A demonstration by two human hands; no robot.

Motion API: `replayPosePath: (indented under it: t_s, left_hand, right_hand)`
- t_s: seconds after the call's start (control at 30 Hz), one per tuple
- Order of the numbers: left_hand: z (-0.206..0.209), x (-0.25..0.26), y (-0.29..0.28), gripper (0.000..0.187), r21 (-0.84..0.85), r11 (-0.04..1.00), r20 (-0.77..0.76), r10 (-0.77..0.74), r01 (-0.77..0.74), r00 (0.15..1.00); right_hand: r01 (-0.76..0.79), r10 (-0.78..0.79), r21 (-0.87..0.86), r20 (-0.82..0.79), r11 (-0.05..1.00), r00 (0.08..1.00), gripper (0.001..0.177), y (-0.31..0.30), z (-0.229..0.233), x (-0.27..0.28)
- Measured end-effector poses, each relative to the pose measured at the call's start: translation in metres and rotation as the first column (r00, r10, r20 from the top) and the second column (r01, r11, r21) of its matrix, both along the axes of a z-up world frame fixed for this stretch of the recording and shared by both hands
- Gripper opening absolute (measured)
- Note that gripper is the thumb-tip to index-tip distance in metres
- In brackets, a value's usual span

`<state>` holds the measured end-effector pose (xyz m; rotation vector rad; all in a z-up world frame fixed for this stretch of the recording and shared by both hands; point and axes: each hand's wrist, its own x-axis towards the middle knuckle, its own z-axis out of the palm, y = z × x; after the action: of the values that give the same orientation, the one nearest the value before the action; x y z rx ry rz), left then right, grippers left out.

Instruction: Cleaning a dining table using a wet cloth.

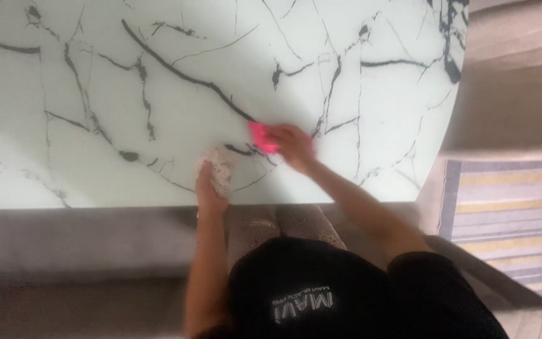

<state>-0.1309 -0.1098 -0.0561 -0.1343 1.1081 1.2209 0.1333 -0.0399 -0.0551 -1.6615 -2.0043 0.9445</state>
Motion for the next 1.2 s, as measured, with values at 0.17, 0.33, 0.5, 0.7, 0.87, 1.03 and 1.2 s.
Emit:
replayPosePath:
  t_s: [0.17, 0.33, 0.5, 0.7, 0.87, 1.03, 1.2]
  left_hand:
    - [0.006, -0.017, -0.011, 0.049, 0.034, 0.997, 0.094, -0.075, 0.072, 0.993]
    - [-0.003, -0.014, -0.018, 0.049, 0.113, 0.988, 0.142, -0.117, 0.101, 0.983]
    - [-0.009, -0.015, -0.023, 0.048, 0.129, 0.987, 0.149, -0.118, 0.099, 0.982]
    - [-0.010, 0.009, -0.015, 0.047, 0.109, 0.985, 0.143, -0.147, 0.132, 0.979]
    - [0.002, 0.032, -0.008, 0.048, 0.173, 0.968, 0.116, -0.206, 0.184, 0.972]
    - [0.002, 0.042, -0.013, 0.047, 0.253, 0.945, 0.116, -0.244, 0.209, 0.963]
    - [0.016, 0.047, -0.006, 0.047, 0.187, 0.961, 0.064, -0.217, 0.201, 0.974]
  right_hand:
    - [0.205, -0.048, -0.331, 0.425, 0.921, 0.904, 0.024, -0.020, 0.052, 0.055]
    - [0.271, -0.479, -0.396, -0.689, 0.877, 0.544, 0.032, -0.050, 0.068, 0.113]
    - [0.588, -0.490, -0.227, -0.805, 0.776, 0.336, 0.047, -0.062, 0.037, 0.206]
    - [0.789, -0.724, -0.155, -0.531, 0.595, 0.441, 0.037, -0.042, 0.006, 0.240]
    - [0.308, -0.338, 0.410, -0.001, 0.859, 0.941, 0.030, -0.063, -0.009, 0.150]
    - [0.591, -0.526, 0.138, -0.330, 0.795, 0.784, 0.030, -0.087, -0.005, 0.112]
    - [0.577, -0.595, -0.290, -0.664, 0.763, 0.453, 0.061, -0.110, 0.033, 0.158]
